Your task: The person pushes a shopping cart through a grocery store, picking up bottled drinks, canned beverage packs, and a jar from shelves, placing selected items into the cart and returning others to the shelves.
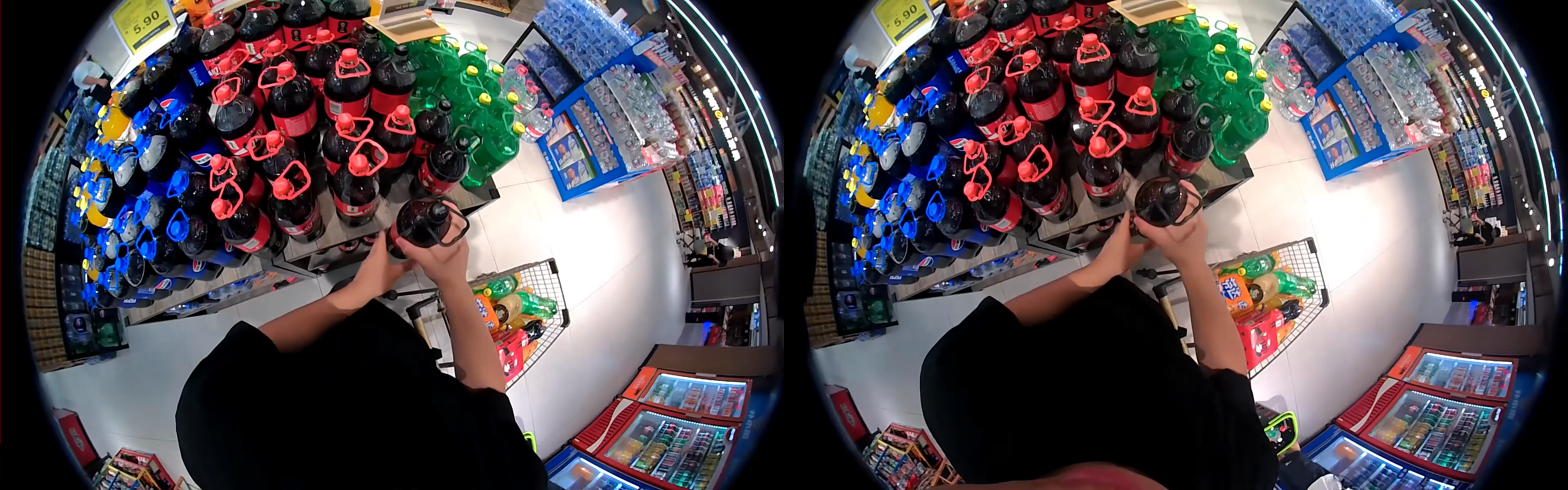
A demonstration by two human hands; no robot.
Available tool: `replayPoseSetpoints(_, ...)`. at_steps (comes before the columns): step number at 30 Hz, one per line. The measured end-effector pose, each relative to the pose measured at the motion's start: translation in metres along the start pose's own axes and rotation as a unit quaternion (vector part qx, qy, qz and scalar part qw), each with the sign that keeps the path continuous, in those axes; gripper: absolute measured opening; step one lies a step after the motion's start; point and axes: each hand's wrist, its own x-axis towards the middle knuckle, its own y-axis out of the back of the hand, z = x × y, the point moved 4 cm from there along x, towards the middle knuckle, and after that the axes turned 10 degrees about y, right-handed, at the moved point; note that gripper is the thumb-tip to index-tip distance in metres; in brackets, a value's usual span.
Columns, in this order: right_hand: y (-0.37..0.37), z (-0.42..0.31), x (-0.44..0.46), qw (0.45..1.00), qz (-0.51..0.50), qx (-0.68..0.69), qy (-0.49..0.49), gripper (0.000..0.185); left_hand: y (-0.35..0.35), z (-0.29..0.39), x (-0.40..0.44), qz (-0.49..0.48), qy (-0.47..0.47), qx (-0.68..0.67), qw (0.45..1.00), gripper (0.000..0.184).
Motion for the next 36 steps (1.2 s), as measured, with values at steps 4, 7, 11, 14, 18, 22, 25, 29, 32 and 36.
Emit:
replayPoseSetpoints(4,-0.025,0.022,0.043,0.998,-0.046,-0.048,0.003,0.052,-0.021,-0.049,0.046,-0.259,0.361,-0.064,0.893,0.069)
replayPoseSetpoints(7,-0.046,0.038,0.056,0.997,-0.018,-0.052,-0.055,0.057,-0.024,-0.048,0.079,-0.288,0.251,-0.179,0.907,0.053)
replayPoseSetpoints(11,-0.075,0.064,0.053,0.993,0.026,-0.055,-0.104,0.085,-0.032,-0.043,0.111,-0.263,0.260,-0.327,0.870,0.039)
replayPoseSetpoints(14,-0.083,0.066,0.056,0.993,0.015,-0.036,-0.114,0.094,-0.020,-0.020,0.110,-0.251,0.290,-0.354,0.853,0.035)
replayPoseSetpoints(18,-0.087,0.074,0.058,0.986,-0.039,-0.092,-0.136,0.108,-0.025,-0.023,0.111,-0.220,0.316,-0.382,0.840,0.030)
replayPoseSetpoints(22,-0.078,0.047,0.062,0.978,-0.054,-0.124,-0.161,0.120,-0.043,-0.027,0.113,-0.204,0.308,-0.426,0.826,0.026)
replayPoseSetpoints(25,-0.078,0.058,0.043,0.973,-0.011,0.045,-0.225,0.121,-0.057,-0.041,0.118,-0.206,0.310,-0.443,0.815,0.026)
replayPoseSetpoints(29,-0.061,0.118,-0.017,0.938,0.135,0.139,-0.287,0.109,-0.045,-0.032,0.114,-0.191,0.316,-0.478,0.797,0.035)
replayPoseSetpoints(32,-0.049,0.165,-0.008,0.956,0.103,0.032,-0.271,0.098,-0.042,-0.021,0.114,-0.178,0.318,-0.488,0.793,0.040)
replayPoseSetpoints(36,-0.044,0.215,0.031,0.989,0.019,-0.012,-0.149,0.095,-0.049,-0.024,0.121,-0.180,0.315,-0.480,0.798,0.043)
